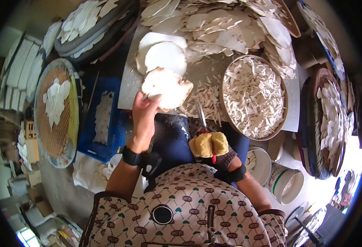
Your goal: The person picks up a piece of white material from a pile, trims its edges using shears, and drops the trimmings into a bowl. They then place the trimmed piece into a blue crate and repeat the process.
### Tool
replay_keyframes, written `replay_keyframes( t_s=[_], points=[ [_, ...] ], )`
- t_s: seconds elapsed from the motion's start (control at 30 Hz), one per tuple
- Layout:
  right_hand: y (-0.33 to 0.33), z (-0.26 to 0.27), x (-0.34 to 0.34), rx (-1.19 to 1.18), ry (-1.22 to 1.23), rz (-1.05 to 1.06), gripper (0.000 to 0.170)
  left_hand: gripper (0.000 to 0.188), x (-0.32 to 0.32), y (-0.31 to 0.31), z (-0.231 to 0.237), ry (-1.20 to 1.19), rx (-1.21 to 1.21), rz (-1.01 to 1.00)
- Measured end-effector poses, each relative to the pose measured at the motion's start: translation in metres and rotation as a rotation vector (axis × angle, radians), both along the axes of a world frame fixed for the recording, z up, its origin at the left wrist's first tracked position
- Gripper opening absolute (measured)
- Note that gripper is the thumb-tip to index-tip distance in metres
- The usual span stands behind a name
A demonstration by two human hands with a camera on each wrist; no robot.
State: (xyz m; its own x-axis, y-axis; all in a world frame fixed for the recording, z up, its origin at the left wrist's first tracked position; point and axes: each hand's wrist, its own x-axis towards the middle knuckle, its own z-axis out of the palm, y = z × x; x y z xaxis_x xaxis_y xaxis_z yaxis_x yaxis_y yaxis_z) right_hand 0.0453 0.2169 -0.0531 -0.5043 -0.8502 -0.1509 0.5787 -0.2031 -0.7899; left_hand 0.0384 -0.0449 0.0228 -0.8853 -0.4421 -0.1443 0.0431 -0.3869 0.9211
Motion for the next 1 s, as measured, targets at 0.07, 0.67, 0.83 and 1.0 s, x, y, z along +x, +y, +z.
replay_keyframes(
  t_s=[0.07, 0.67, 0.83, 1.0],
  points=[
    [0.004, -0.009, 0.000, -0.161, -0.249, 0.001, 0.029, 0.039, 0.001, -0.004, 0.006, -0.020, -0.003, 0.022],
    [-0.004, 0.013, 0.001, 0.265, 0.220, -0.082, 0.019, 0.046, 0.003, -0.019, -0.010, -0.080, -0.144, -0.048],
    [-0.006, -0.003, 0.003, 0.205, 0.097, -0.108, 0.019, 0.044, 0.001, -0.014, -0.004, -0.130, -0.056, -0.121],
    [-0.007, -0.005, -0.003, 0.293, 0.371, -0.049, 0.023, 0.045, -0.001, -0.009, -0.002, -0.201, -0.080, -0.294]
  ],
)
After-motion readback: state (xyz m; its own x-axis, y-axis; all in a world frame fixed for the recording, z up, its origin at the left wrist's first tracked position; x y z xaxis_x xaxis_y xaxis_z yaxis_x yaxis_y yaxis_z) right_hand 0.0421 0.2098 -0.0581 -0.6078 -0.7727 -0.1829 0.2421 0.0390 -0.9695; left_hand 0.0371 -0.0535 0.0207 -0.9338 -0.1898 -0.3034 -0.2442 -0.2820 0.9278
